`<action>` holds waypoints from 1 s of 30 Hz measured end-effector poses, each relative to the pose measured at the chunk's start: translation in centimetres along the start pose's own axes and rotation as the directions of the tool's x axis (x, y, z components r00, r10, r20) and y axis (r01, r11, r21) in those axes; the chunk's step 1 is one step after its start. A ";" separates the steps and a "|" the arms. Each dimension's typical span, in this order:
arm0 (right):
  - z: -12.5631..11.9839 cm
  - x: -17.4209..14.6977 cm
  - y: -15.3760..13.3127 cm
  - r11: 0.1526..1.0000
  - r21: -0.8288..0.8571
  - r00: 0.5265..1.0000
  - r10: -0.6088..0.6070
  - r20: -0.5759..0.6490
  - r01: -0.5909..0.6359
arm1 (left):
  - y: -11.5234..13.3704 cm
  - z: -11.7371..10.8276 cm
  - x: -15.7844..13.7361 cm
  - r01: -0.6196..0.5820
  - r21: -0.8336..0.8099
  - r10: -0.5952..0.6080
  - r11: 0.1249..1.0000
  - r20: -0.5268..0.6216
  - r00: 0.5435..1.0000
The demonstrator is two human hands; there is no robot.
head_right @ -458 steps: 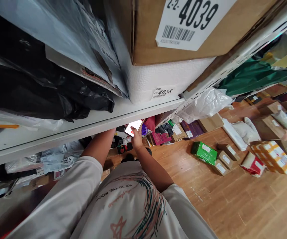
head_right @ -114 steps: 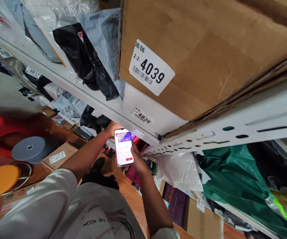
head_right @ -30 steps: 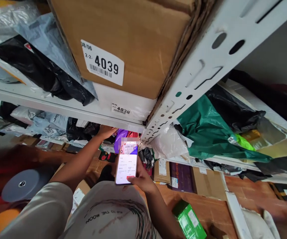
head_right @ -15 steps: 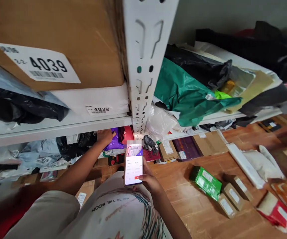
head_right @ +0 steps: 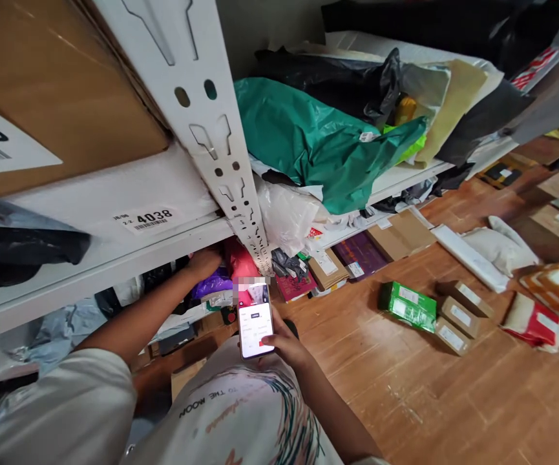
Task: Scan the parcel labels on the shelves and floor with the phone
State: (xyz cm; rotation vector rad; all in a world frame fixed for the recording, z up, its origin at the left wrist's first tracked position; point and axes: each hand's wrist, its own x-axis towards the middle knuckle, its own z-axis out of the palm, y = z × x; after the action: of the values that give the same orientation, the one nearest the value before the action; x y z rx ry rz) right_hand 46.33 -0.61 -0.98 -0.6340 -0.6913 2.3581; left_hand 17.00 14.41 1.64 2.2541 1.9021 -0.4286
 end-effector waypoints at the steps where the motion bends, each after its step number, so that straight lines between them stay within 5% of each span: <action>1: 0.1 0.8 0.4 1.000 -0.005 0.999 0.010 0.033 -0.010 | 0.0 -0.2 0.2 0.001 0.004 -0.001 1.000 0.019 1.000; 5: 0.5 4.9 2.0 0.998 -0.002 0.989 0.057 0.139 -0.058 | -0.2 0.2 -0.6 0.027 0.004 -0.027 1.000 -0.017 0.999; 11: 1.0 9.5 3.1 0.997 -0.049 0.988 0.069 0.138 -0.063 | -2.1 2.0 -3.0 0.050 -0.078 -0.062 0.996 -0.161 0.985; 23: -0.2 11.6 4.8 0.994 -0.025 0.993 -0.109 0.037 0.110 | -0.6 1.5 -2.1 -0.172 -0.026 0.167 0.985 -0.133 0.977; 30: -0.9 12.2 3.1 0.977 -0.046 0.977 -0.212 -0.029 0.211 | -1.6 2.1 -4.2 -0.276 0.199 0.305 0.941 -0.136 0.943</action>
State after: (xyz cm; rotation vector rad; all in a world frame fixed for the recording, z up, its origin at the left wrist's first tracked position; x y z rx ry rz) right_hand 36.93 5.48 -6.85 -0.5866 -0.7568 2.1376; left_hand 14.58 10.07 1.07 2.7130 1.6123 -0.3911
